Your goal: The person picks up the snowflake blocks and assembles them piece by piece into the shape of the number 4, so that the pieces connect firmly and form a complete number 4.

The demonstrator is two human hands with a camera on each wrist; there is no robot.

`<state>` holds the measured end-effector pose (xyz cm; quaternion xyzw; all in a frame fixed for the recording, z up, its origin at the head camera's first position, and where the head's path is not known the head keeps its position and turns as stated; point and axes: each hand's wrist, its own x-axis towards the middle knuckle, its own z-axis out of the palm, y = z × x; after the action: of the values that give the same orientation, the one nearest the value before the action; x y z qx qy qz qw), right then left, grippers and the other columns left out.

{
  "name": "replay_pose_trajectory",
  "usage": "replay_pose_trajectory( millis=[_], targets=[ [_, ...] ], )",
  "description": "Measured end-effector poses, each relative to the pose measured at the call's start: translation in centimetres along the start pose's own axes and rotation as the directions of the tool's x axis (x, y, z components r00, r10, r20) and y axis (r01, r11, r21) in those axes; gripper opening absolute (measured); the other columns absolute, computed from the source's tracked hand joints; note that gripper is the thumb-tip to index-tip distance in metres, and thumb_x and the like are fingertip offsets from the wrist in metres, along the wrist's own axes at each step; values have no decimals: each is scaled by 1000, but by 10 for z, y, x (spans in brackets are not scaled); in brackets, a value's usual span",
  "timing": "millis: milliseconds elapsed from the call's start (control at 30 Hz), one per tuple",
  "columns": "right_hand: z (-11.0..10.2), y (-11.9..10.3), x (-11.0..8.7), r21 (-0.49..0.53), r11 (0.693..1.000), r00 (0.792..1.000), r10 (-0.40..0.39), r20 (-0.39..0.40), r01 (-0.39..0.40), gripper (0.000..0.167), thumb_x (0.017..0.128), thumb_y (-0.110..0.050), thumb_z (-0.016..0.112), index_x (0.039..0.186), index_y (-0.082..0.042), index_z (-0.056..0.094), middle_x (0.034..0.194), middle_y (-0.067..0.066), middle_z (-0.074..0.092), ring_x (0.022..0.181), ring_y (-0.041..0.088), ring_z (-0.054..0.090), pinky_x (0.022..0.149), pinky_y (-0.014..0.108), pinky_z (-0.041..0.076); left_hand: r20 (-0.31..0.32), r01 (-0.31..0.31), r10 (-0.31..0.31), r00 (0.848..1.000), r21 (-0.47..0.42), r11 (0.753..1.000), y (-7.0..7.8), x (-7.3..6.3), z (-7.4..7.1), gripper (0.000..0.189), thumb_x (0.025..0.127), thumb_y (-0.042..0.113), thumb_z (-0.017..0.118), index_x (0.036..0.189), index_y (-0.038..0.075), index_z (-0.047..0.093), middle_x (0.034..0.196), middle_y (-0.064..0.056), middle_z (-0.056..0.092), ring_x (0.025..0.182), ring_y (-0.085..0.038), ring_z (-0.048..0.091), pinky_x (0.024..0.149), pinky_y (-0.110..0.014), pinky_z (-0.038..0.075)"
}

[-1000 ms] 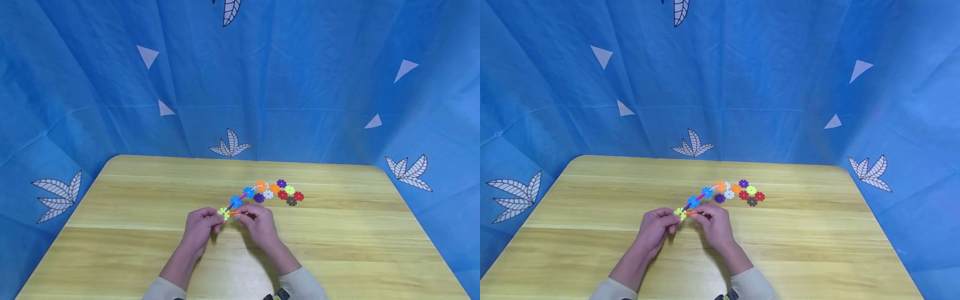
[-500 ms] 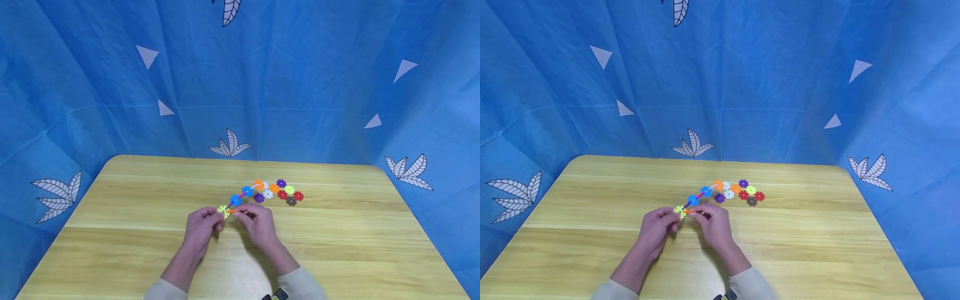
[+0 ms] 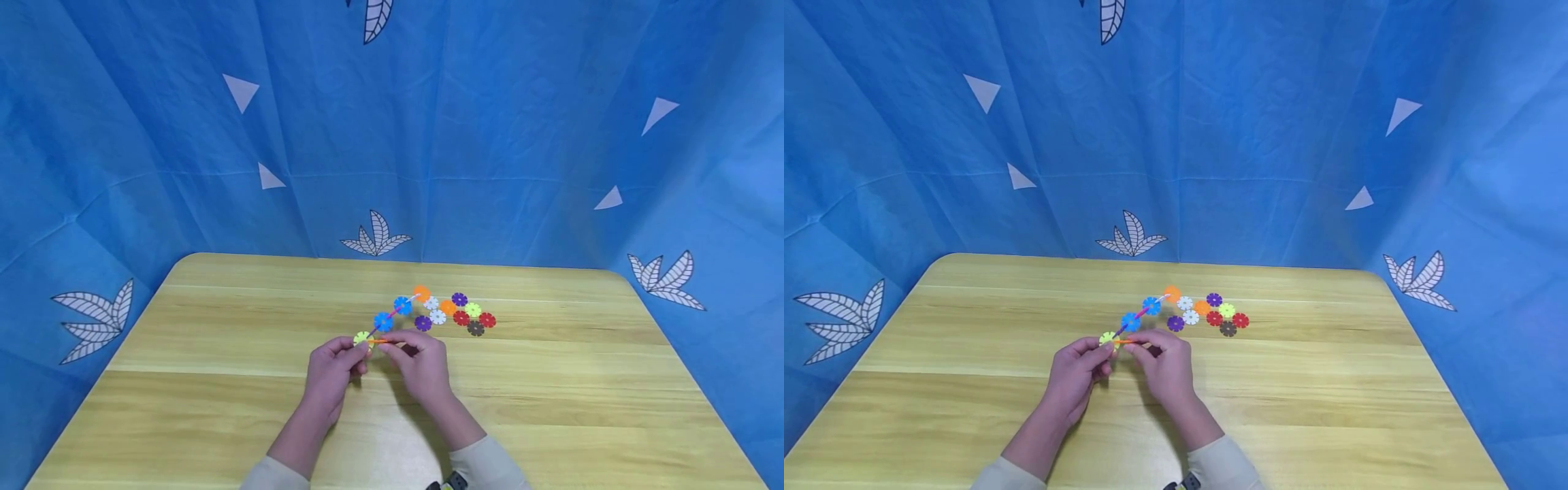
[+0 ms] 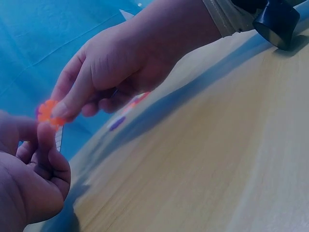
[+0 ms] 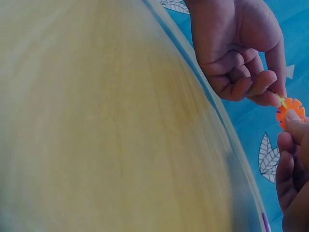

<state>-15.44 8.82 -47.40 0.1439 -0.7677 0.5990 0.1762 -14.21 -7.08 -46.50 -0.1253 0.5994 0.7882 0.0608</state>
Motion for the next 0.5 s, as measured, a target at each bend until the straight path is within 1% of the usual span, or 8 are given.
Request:
replay_pose_trajectory(
  millis=[100, 267, 400, 500],
  targets=[
    [-1, -1, 0, -5, 999, 999, 46, 7, -46, 16, 78, -4, 83, 93, -9, 79, 87, 1, 74, 55, 16, 59, 50, 22, 49, -9, -8, 8, 1000, 18, 1000, 1, 0, 0, 21, 91, 7, 73, 102, -9, 66, 85, -13, 69, 63, -13, 59, 62, -25, 52],
    [-6, 1, -1, -46, 992, 993, 121, 14, -120, 18, 79, -8, 85, 95, -12, 79, 86, -2, 73, 58, 14, 64, 52, 26, 54, -12, -31, 32, 999, 41, 999, 3, 1, 0, 19, 90, 7, 74, 101, -7, 67, 86, -13, 69, 63, -13, 58, 60, -24, 51],
    [-11, 6, -1, -101, 981, 986, 169, -3, -168, 21, 79, -12, 87, 97, -8, 78, 82, -2, 72, 63, 15, 66, 56, 28, 56, -22, -31, 32, 999, 47, 998, 4, 1, -1, 15, 90, 8, 74, 98, -3, 68, 90, -16, 71, 62, -12, 58, 58, -22, 50],
    [-16, 9, 0, -139, 968, 978, 206, -22, -207, 26, 77, -13, 88, 100, -6, 76, 80, -2, 70, 65, 14, 66, 58, 28, 57, -25, -25, 26, 999, 45, 999, 5, 1, -1, 5, 92, 5, 72, 95, 2, 70, 94, -19, 71, 62, -12, 57, 58, -22, 50]
  ],
)
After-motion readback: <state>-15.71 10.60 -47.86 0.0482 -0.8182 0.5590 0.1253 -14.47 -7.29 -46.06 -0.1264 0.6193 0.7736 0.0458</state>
